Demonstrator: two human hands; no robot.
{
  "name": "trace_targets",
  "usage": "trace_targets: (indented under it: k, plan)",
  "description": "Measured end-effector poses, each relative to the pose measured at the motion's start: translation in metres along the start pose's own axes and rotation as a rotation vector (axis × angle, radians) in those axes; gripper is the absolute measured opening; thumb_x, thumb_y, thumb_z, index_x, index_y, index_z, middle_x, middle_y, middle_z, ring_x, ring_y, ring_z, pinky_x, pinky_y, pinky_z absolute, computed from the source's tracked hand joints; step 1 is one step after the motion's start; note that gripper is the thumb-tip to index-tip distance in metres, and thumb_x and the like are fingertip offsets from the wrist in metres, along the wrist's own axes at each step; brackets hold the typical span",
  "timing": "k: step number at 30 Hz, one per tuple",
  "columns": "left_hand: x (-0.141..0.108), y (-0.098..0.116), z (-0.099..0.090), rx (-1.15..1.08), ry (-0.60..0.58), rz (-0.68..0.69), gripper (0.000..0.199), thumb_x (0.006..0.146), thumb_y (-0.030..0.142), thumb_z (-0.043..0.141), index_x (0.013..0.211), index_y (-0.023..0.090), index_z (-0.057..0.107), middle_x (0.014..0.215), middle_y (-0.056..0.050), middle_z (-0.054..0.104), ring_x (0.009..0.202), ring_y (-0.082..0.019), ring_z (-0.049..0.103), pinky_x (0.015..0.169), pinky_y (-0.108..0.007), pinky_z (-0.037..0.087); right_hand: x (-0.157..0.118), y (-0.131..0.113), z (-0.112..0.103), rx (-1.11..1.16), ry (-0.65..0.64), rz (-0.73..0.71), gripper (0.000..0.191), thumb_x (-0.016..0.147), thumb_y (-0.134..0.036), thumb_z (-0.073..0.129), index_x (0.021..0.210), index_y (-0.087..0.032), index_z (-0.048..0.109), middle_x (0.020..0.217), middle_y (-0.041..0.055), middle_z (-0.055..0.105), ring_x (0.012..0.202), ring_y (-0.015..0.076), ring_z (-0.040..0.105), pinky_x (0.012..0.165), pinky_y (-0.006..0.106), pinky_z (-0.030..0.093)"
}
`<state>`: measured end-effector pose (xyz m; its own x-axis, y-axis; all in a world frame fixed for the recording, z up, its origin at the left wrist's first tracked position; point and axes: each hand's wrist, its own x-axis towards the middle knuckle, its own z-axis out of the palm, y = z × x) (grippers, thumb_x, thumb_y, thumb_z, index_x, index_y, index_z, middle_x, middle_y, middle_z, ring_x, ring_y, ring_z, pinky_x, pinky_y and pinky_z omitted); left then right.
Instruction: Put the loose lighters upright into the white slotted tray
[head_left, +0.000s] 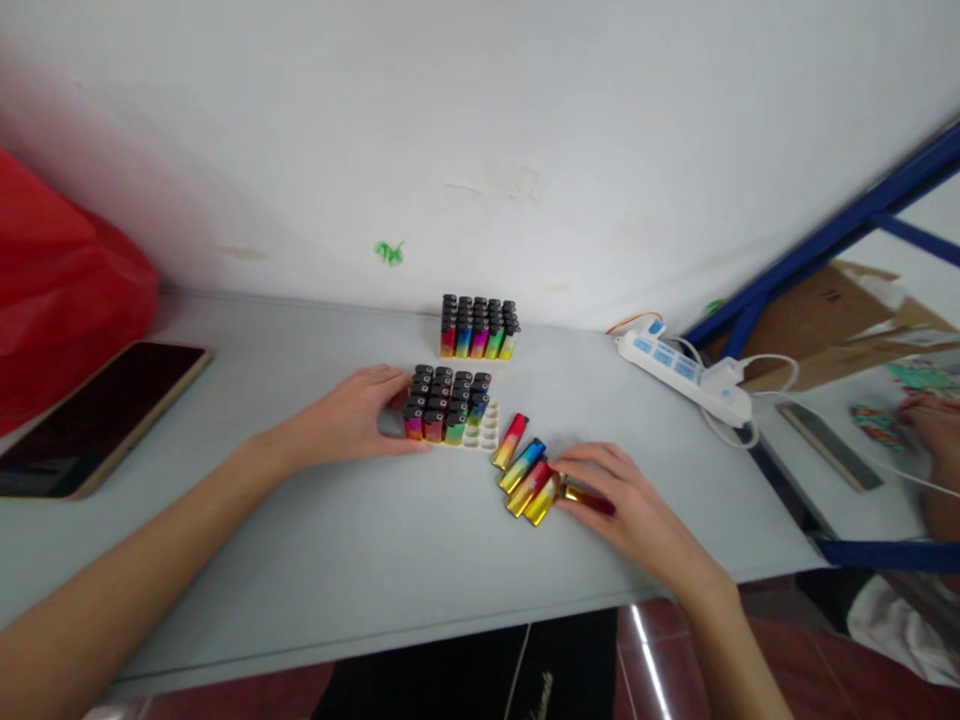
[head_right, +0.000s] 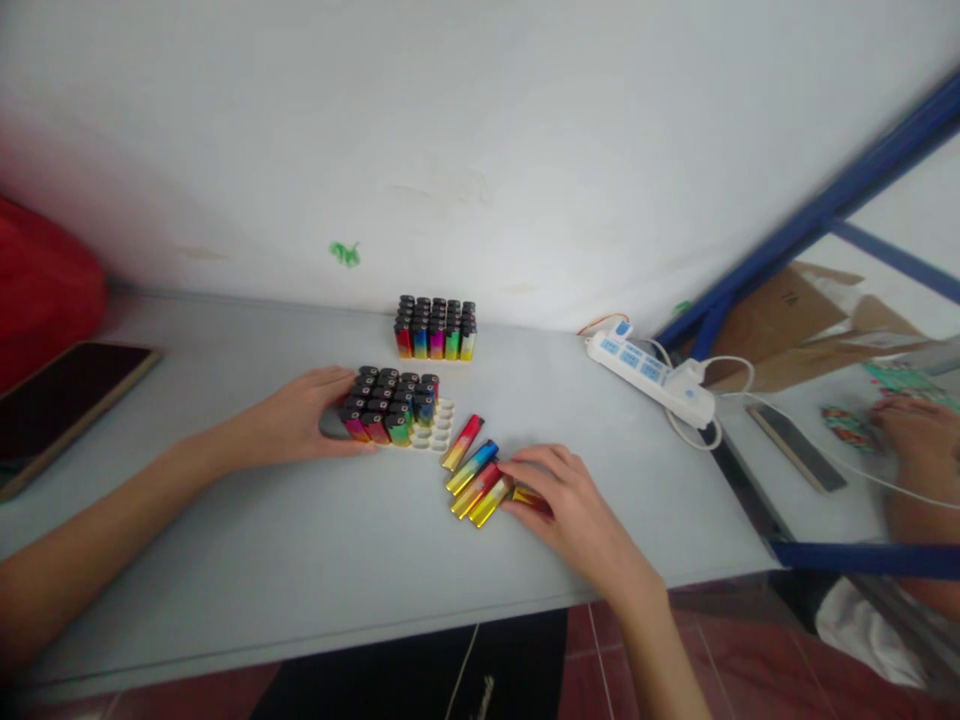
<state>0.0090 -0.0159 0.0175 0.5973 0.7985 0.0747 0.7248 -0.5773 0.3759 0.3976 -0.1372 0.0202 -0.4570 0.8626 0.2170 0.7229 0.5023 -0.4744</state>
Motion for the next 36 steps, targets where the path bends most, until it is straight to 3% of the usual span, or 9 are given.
trace_targets:
  k: [5,13,19,22,25,28,31,36]
  plan:
    - [-0.002,0.0,0.0,0.022,-0.002,0.001,0.069,0.085,0.075,0.071,0.118,0.014,0.066,0.119,-0.015,0.072,0.112,-0.035,0.067,0.104,-0.048,0.052,0.005,0.004,0.0,0.033,-0.008,0.035,0.029,0.101,-0.029,0.074,0.129,-0.03,0.072,0.125,0.009,0.076,0.117,0.0287,0.071,0.102,0.05,0.06]
    - [0.001,-0.002,0.002,0.015,-0.007,-0.013,0.086,0.081,0.085,0.068,0.13,0.014,0.064,0.128,-0.017,0.071,0.119,-0.037,0.066,0.111,-0.048,0.048,0.012,0.007,0.0,0.04,-0.032,0.028,0.023,0.099,-0.032,0.078,0.121,-0.028,0.073,0.123,0.0097,0.075,0.115,0.0285,0.071,0.102,0.048,0.059]
    - [0.0,-0.001,0.002,0.018,-0.017,-0.003,0.084,0.084,0.081,0.068,0.132,0.011,0.063,0.128,-0.017,0.071,0.118,-0.036,0.066,0.11,-0.048,0.048,0.022,0.009,-0.009,0.081,-0.114,-0.022,0.013,0.099,-0.03,0.078,0.109,-0.025,0.072,0.115,0.0077,0.077,0.109,0.0258,0.07,0.099,0.043,0.057]
    - [0.001,-0.001,0.002,0.016,-0.006,0.002,0.085,0.083,0.081,0.069,0.132,0.012,0.062,0.126,-0.016,0.071,0.118,-0.035,0.065,0.11,-0.046,0.048,0.024,0.014,-0.011,0.117,-0.135,-0.025,0.018,0.098,-0.031,0.079,0.114,-0.025,0.074,0.113,0.007,0.076,0.108,0.0249,0.07,0.1,0.041,0.056]
    - [0.001,-0.001,0.003,0.008,-0.004,-0.01,0.079,0.083,0.079,0.07,0.126,0.013,0.065,0.123,-0.015,0.072,0.115,-0.034,0.066,0.107,-0.044,0.049,0.025,0.018,-0.014,0.165,-0.158,0.003,0.025,0.097,-0.032,0.08,0.122,-0.027,0.077,0.116,0.0076,0.074,0.109,0.0244,0.069,0.1,0.039,0.056]
    - [0.001,-0.002,0.003,0.005,0.0,-0.009,0.073,0.081,0.08,0.071,0.115,0.015,0.066,0.117,-0.014,0.072,0.109,-0.034,0.067,0.102,-0.044,0.051,0.028,0.022,-0.018,0.269,-0.184,0.041,0.017,0.097,-0.035,0.08,0.112,-0.026,0.081,0.109,0.0069,0.072,0.099,0.0224,0.07,0.093,0.037,0.057]
    - [0.001,-0.003,0.002,0.015,0.005,0.003,0.069,0.083,0.08,0.07,0.109,0.016,0.065,0.111,-0.013,0.072,0.104,-0.032,0.066,0.098,-0.044,0.051,0.036,0.026,-0.02,0.482,-0.09,0.083,0.018,0.092,-0.04,0.084,0.101,-0.025,0.081,0.102,0.0061,0.071,0.097,0.0224,0.069,0.091,0.037,0.056]
    - [0.002,-0.002,0.002,-0.002,0.006,-0.006,0.067,0.081,0.079,0.072,0.106,0.017,0.064,0.11,-0.012,0.072,0.102,-0.031,0.066,0.096,-0.042,0.051,0.065,0.022,-0.014,0.98,0.268,0.236,0.035,0.082,-0.056,0.09,0.094,-0.026,0.075,0.099,0.0044,0.071,0.092,0.0209,0.068,0.085,0.037,0.058]
